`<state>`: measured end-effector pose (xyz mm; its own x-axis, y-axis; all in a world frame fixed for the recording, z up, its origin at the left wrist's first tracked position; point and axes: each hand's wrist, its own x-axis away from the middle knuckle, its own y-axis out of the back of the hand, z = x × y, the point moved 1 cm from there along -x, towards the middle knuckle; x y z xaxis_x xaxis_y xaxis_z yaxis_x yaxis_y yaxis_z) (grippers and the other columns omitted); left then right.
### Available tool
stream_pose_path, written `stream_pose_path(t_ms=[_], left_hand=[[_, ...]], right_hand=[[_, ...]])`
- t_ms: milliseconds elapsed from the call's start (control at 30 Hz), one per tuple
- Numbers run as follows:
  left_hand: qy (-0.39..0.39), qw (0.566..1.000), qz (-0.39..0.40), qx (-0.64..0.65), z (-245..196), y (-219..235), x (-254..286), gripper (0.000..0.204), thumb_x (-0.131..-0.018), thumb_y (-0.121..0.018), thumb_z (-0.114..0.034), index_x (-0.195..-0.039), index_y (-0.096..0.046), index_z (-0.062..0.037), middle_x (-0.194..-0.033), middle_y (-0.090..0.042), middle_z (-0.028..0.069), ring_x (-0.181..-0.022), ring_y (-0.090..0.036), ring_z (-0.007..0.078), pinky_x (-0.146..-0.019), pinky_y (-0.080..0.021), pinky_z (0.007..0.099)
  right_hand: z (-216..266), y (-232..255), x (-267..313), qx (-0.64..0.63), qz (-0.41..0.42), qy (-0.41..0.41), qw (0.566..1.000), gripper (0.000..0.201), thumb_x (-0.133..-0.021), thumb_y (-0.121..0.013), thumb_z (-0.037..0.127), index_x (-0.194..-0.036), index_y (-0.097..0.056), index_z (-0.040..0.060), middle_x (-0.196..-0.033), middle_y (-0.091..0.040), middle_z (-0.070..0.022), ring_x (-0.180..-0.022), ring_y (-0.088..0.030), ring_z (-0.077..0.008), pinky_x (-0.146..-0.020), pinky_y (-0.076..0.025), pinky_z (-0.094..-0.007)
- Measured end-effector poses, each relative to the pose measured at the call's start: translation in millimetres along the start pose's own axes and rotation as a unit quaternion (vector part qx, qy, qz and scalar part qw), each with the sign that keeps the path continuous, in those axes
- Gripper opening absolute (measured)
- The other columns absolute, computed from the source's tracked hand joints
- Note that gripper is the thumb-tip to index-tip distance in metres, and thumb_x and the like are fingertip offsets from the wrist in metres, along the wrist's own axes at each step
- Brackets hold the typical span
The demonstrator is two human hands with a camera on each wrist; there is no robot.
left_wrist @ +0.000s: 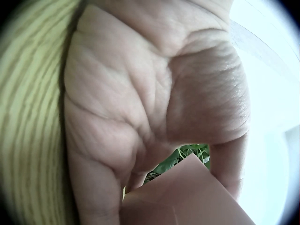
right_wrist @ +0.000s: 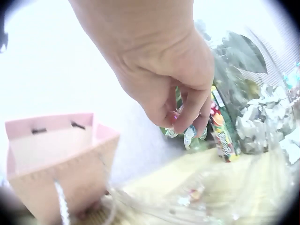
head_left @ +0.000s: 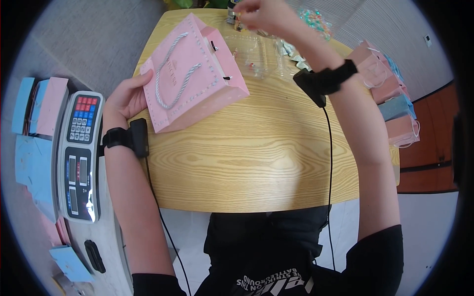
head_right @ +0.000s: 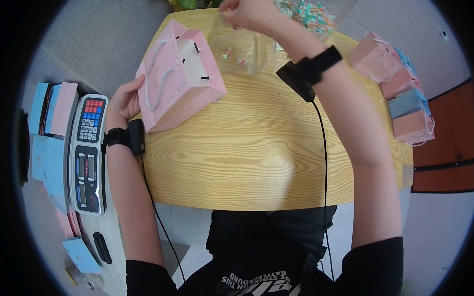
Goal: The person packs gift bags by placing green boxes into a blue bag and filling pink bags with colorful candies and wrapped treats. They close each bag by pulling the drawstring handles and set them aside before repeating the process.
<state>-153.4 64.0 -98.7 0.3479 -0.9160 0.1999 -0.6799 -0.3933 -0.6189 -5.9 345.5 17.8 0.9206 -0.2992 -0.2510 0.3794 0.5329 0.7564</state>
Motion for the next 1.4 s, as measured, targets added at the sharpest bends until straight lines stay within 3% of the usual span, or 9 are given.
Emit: stream_pose_path(t_ms=[200,267,567,700,900,1000,1100,1167,1400], left_hand=[[-0.008,1.000,0.009,0.012,1.1,-0.5,-0.6,0.052,-0.088,-0.056,-0.014,-0.130,-0.034,0.0060,-0.125,-0.050,0.0180,-0.113,-0.053,0.0242,-0.097,-0.044,0.0366],[-0.010,1.000,0.012,0.009,0.7,4.3,-1.2,0.052,-0.088,-0.056,-0.014,-0.130,-0.034,0.0060,-0.125,-0.049,0.0183,-0.113,-0.053,0.0247,-0.098,-0.044,0.0370],[-0.012,1.000,0.020,0.000,0.3,2.4,0.3,0.054,-0.087,-0.058,-0.019,-0.130,-0.036,0.0046,-0.126,-0.050,0.0181,-0.115,-0.051,0.0261,-0.099,-0.041,0.0380],[-0.004,1.000,-0.011,-0.017,0.6,5.9,-2.0,0.056,-0.087,-0.059,-0.020,-0.131,-0.035,0.0051,-0.126,-0.049,0.0187,-0.117,-0.050,0.0263,-0.100,-0.040,0.0381],[-0.008,1.000,-0.015,0.000,0.5,-0.9,-0.5,0.054,-0.087,-0.058,-0.014,-0.130,-0.033,0.0067,-0.124,-0.050,0.0193,-0.111,-0.055,0.0244,-0.094,-0.047,0.0359],[-0.006,1.000,-0.007,0.005,0.8,-0.4,0.7,0.055,-0.087,-0.058,-0.014,-0.131,-0.033,0.0066,-0.125,-0.049,0.0197,-0.111,-0.055,0.0248,-0.095,-0.047,0.0366],[0.000,1.000,-0.002,0.009,-0.3,0.1,0.6,0.055,-0.087,-0.057,-0.014,-0.131,-0.032,0.0064,-0.126,-0.048,0.0200,-0.112,-0.054,0.0253,-0.095,-0.046,0.0374],[0.004,1.000,-0.001,0.009,-0.2,-0.8,0.0,0.055,-0.087,-0.057,-0.014,-0.132,-0.032,0.0062,-0.126,-0.048,0.0202,-0.112,-0.054,0.0255,-0.096,-0.046,0.0377],[0.000,1.000,0.007,0.021,0.4,-1.0,0.2,0.055,-0.087,-0.057,-0.013,-0.132,-0.032,0.0057,-0.127,-0.047,0.0197,-0.115,-0.052,0.0253,-0.098,-0.044,0.0369]], right_hand=[[71.8,2.4,40.2,-0.162,0.086,-0.006,0.983,0.026,-0.075,-0.060,0.012,-0.099,-0.064,0.0006,-0.071,-0.065,-0.0070,-0.064,-0.062,-0.0135,-0.057,-0.048,-0.0258],[54.1,-30.7,33.6,-0.138,0.102,0.034,0.985,0.029,-0.070,-0.065,0.016,-0.098,-0.066,0.0072,-0.087,-0.067,-0.0107,-0.083,-0.064,-0.0230,-0.072,-0.052,-0.0364],[56.0,-23.0,34.4,-0.067,0.231,0.101,0.965,0.029,-0.081,-0.060,0.014,-0.108,-0.064,0.0031,-0.089,-0.067,-0.0062,-0.077,-0.060,-0.0132,-0.070,-0.048,-0.0280],[34.8,-17.7,23.9,-0.102,0.197,0.045,0.974,0.027,-0.080,-0.062,0.016,-0.105,-0.066,0.0051,-0.097,-0.067,-0.0050,-0.087,-0.063,-0.0165,-0.075,-0.050,-0.0273],[32.8,-20.4,31.6,-0.055,0.227,0.176,0.956,0.023,-0.082,-0.062,0.017,-0.099,-0.068,0.0048,-0.089,-0.067,-0.0049,-0.078,-0.062,-0.0121,-0.071,-0.049,-0.0268],[20.6,-9.9,15.1,-0.155,0.141,0.055,0.976,0.022,-0.076,-0.068,0.021,-0.094,-0.069,0.0075,-0.088,-0.067,-0.0039,-0.080,-0.064,-0.0132,-0.068,-0.050,-0.0276],[-15.6,-15.1,0.3,0.069,0.115,0.006,0.991,0.021,-0.075,-0.068,0.020,-0.089,-0.066,0.0041,-0.085,-0.066,-0.0065,-0.078,-0.062,-0.0169,-0.067,-0.048,-0.0297],[-31.4,-26.5,2.5,0.309,0.160,0.077,0.934,0.026,-0.070,-0.072,0.020,-0.090,-0.064,0.0054,-0.083,-0.064,-0.0084,-0.076,-0.062,-0.0219,-0.065,-0.048,-0.0334],[-40.9,-46.5,6.5,0.316,0.259,-0.039,0.912,0.039,-0.070,-0.070,0.016,-0.105,-0.054,0.0078,-0.085,-0.062,-0.0110,-0.083,-0.061,-0.0262,-0.067,-0.047,-0.0391]])
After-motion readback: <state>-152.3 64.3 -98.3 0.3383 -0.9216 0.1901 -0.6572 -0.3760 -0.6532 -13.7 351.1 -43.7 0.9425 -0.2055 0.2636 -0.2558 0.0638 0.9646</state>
